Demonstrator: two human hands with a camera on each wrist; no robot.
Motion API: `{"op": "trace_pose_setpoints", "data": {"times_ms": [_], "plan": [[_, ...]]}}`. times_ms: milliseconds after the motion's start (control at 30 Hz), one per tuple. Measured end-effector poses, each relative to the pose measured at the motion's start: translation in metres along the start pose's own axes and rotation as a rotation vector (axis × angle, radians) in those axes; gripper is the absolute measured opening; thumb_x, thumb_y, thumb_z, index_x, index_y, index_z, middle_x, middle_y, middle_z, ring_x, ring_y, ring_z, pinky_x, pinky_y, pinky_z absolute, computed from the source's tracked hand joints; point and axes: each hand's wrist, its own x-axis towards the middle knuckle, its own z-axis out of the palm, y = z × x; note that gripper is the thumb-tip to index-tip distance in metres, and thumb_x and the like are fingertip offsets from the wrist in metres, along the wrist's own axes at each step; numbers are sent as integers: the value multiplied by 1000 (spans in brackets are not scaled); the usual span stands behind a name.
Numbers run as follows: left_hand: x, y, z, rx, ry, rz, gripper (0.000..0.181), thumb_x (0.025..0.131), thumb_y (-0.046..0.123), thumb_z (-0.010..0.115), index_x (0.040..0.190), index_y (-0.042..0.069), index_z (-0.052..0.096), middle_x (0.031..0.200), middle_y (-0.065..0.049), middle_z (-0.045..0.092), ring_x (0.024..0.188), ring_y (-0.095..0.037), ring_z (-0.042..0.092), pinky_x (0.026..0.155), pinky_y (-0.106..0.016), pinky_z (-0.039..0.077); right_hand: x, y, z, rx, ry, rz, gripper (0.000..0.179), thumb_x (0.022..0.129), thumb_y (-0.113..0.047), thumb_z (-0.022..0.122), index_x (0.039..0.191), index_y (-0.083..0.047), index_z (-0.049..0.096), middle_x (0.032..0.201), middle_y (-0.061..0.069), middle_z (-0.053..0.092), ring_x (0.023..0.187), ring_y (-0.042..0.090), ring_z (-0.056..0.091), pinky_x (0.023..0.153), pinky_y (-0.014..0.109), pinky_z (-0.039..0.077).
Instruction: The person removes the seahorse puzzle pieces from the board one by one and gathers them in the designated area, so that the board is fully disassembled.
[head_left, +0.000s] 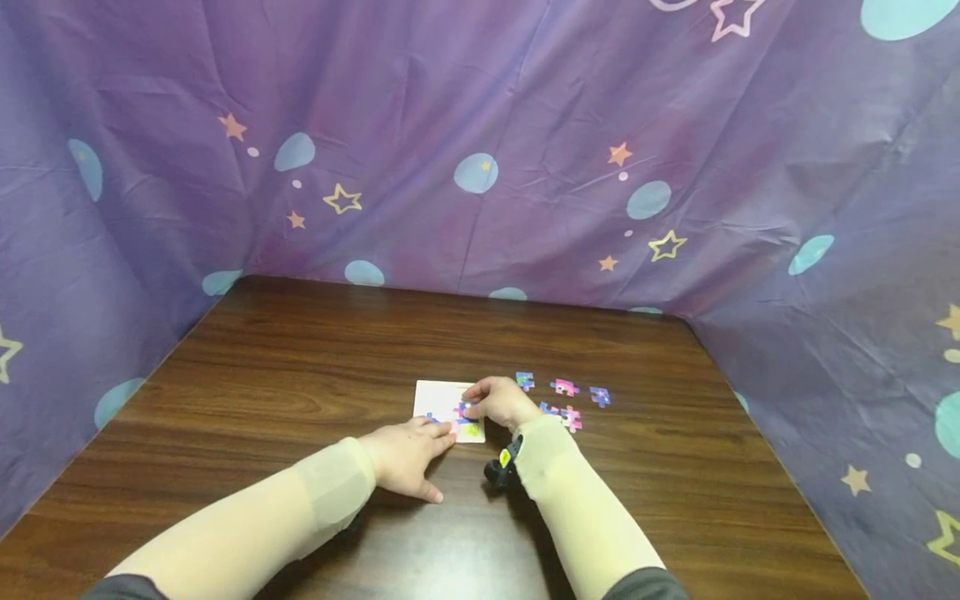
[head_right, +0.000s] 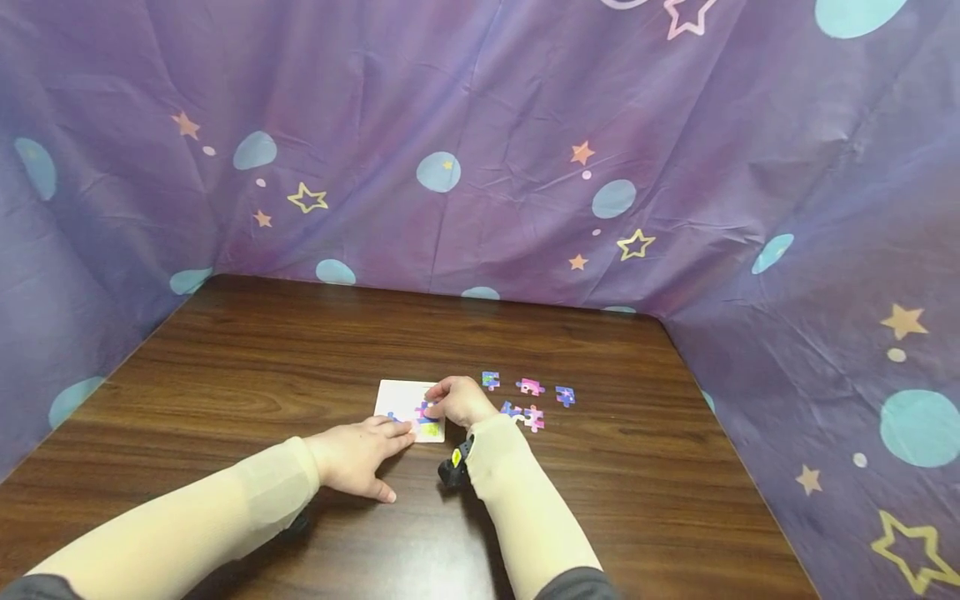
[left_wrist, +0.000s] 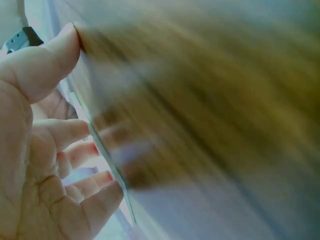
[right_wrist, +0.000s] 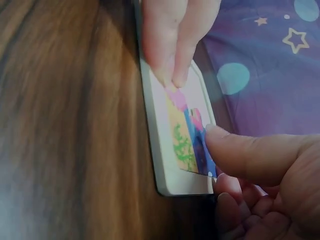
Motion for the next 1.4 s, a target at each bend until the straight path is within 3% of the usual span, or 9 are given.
{"op": "trace_pose_setpoints", "data": {"times_ms": [167,467,700,967,1167,1400], "plan": [[-4,-5,1,-24,18,-7,85,79,59,66,146,12,41,152,-6,36,137,-35,35,109,-45,35,5,-4,5,-74,-26,-8,25,72,1,79,95,-3,72,87,2,67,83,14,58,80,29,50],[-2,3,3,85,55,3,81,85,67,53,148,18,39,151,-5,37,133,-35,39,99,-46,46,8,-4,5,-99,-39,-6,23,72,3,78,93,-4,73,86,1,66,81,14,57,77,26,49],[4,10,5,145,114,32,82,85,68,52,142,10,48,130,-6,51,117,-24,48,97,-36,47,8,-2,7,-108,-42,-29,23,71,3,78,92,-3,73,84,1,68,80,14,59,77,27,50],[5,12,7,76,75,38,82,85,66,52,145,11,43,152,-3,37,133,-26,39,104,-40,42,8,-1,6,-106,-43,-19,23,71,3,77,92,-4,74,86,1,69,82,14,59,80,28,49],[3,14,7,79,50,32,84,85,68,51,147,12,41,155,-2,33,136,-27,35,106,-40,40,7,-1,4,-122,-42,-21,22,72,0,79,93,-5,74,87,2,70,83,14,59,82,29,50],[3,19,6,52,16,23,89,85,69,50,148,8,37,155,-7,31,143,-24,24,115,-36,24,8,0,2,-106,-34,-8,24,71,-1,80,93,-5,74,87,2,70,82,15,59,81,29,50]]}}
